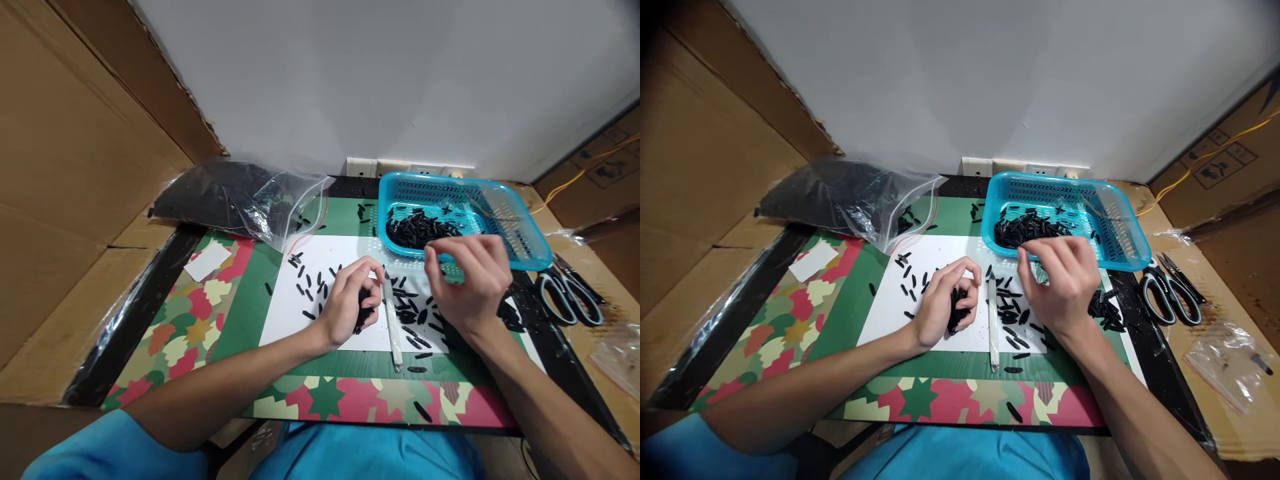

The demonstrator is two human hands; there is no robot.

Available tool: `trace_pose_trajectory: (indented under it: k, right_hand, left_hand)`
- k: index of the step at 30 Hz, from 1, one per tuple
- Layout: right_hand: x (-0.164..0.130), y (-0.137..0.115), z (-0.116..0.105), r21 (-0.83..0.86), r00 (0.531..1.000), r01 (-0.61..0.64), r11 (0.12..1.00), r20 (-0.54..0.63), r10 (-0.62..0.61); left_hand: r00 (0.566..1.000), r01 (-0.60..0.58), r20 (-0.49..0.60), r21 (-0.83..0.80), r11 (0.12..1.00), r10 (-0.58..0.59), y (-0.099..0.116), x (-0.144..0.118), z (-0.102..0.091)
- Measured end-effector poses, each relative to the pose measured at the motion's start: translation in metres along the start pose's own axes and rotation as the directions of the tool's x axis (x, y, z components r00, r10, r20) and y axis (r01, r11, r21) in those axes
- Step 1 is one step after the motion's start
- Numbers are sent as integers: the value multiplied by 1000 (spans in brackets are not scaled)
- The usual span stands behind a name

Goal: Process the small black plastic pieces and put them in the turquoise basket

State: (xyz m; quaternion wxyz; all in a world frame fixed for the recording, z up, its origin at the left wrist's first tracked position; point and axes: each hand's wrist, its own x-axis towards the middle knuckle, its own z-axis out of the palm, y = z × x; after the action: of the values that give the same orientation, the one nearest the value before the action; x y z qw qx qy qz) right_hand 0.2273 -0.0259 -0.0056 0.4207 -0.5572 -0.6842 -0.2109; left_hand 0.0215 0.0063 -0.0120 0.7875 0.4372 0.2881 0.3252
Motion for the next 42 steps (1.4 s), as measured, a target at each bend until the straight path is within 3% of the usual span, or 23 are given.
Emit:
trace_pose_trajectory:
  k: [3, 6, 8, 12, 15, 17, 22, 27, 36, 42]
  right_hand:
    - [4, 7, -1, -102, 995, -98, 990, 11, 100]
    - [4, -3, -1, 155, 995, -1, 988, 96, -14]
    - [1, -14, 0, 393, 972, 31, 919, 202, -119]
    - [0, -26, 1, 621, 875, -101, 777, 427, -227]
    - [4, -23, -1, 624, 770, -238, 745, 588, -246]
    - [4, -21, -2, 600, 731, -284, 748, 640, -236]
    - [-4, -24, 3, 606, 777, -304, 735, 604, -178]
    - [-6, -25, 4, 654, 878, -328, 682, 477, -34]
    - [-2, -24, 0, 637, 905, -365, 679, 413, 99]
    - [-4, -24, 2, 624, 902, -368, 689, 418, 103]
  left_hand:
    - [999, 44, 8, -5, 999, -44, 3, 2, -1]
    - [997, 75, 17, 3, 997, -75, 3, 3, -1]
    - [996, 90, 15, 6, 996, -90, 2, 2, -1]
    - [993, 114, 20, 38, 993, -115, -4, -2, 1]
    - [994, 105, 36, 78, 991, -108, -6, -5, 2]
    - [994, 91, 46, 87, 992, -96, -6, -5, 2]
    - [996, 80, 25, 50, 996, -81, -3, -2, 2]
    - [997, 74, 28, 28, 997, -75, -3, -1, 1]
    - [999, 26, 30, -20, 999, -25, -3, -2, 1]
    - [999, -3, 37, -2, 1000, 3, -3, -4, 0]
